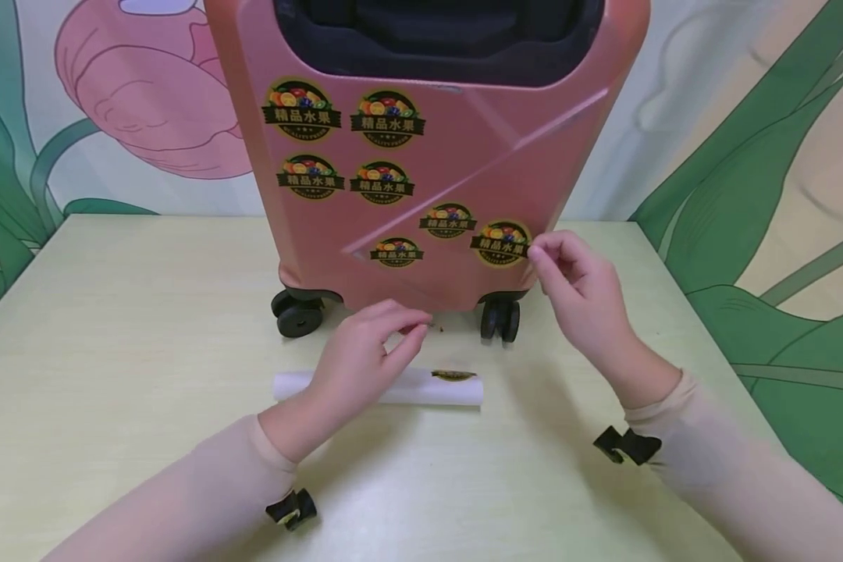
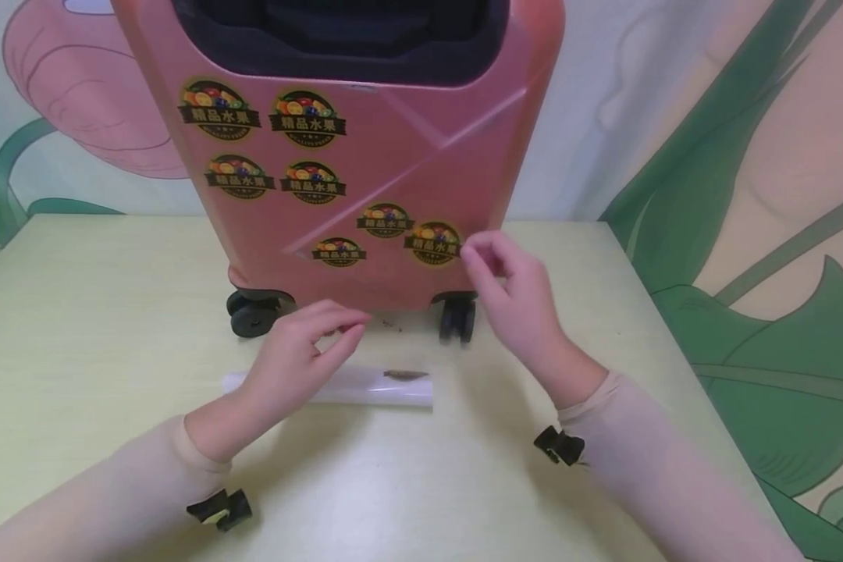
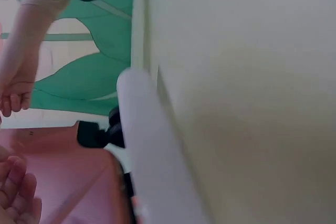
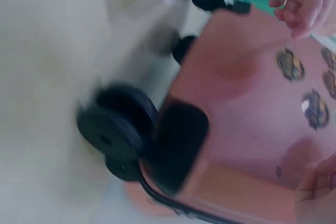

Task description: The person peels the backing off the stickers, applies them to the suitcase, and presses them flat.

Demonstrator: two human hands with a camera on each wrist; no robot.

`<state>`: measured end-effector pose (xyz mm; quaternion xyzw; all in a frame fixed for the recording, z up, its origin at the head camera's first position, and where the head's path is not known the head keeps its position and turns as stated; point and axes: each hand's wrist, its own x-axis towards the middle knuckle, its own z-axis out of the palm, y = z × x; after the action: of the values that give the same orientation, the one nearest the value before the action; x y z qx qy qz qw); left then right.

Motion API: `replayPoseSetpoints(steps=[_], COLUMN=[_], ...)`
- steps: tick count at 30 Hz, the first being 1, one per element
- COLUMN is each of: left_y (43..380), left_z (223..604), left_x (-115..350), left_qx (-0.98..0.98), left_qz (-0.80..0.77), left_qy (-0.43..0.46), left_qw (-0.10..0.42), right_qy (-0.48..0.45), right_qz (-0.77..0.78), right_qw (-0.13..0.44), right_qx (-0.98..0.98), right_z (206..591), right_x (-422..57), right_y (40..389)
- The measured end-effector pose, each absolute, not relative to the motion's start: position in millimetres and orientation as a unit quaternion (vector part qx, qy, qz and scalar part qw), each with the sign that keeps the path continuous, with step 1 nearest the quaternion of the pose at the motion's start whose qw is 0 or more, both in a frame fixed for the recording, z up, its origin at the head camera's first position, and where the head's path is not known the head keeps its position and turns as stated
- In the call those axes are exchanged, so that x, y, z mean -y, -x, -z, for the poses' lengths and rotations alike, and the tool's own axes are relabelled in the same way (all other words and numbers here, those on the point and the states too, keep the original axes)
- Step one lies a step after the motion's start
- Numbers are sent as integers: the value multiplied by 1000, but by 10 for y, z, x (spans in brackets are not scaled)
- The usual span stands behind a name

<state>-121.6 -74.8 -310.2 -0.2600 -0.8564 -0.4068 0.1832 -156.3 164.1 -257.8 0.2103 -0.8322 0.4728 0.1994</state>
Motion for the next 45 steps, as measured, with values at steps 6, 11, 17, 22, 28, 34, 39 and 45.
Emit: replayPoseSetpoints(steps=[6, 11, 17, 22, 28, 34, 39, 45], left_y=[1322, 1428, 1570, 1721, 1919, 1984, 1952, 1963], left_z=[2966, 2914, 2833, 2621, 2095, 1791, 1792, 1829], left_x=[646, 595, 562, 592, 575, 503, 476, 416], left_qx=[861, 839, 810, 804, 804, 832, 854, 863], left_qz=[269, 170, 97, 74, 69, 23, -18, -20], left_qy=[330, 355, 354, 332, 297, 266, 246, 230], left_qw=[278, 376, 457, 488, 511, 486, 459, 449], right_qy=[-199, -193, -190, -191, -183, -182, -192, -192], right_qz=[-454, -442, -438, -435, -430, -433, -433, -427], right_qw=[238, 251, 256, 262, 266, 264, 271, 275], right_qx=[835, 839, 841, 840, 844, 842, 838, 840], right_z=[2368, 2331, 2334, 2331, 2327, 2334, 2328, 2334], right_x=[-1674, -1683, -1697, -1704, -1732, -1727, -1708, -1727], right_y=[1712, 1782, 1831, 1865, 1858, 1849, 1873, 1885])
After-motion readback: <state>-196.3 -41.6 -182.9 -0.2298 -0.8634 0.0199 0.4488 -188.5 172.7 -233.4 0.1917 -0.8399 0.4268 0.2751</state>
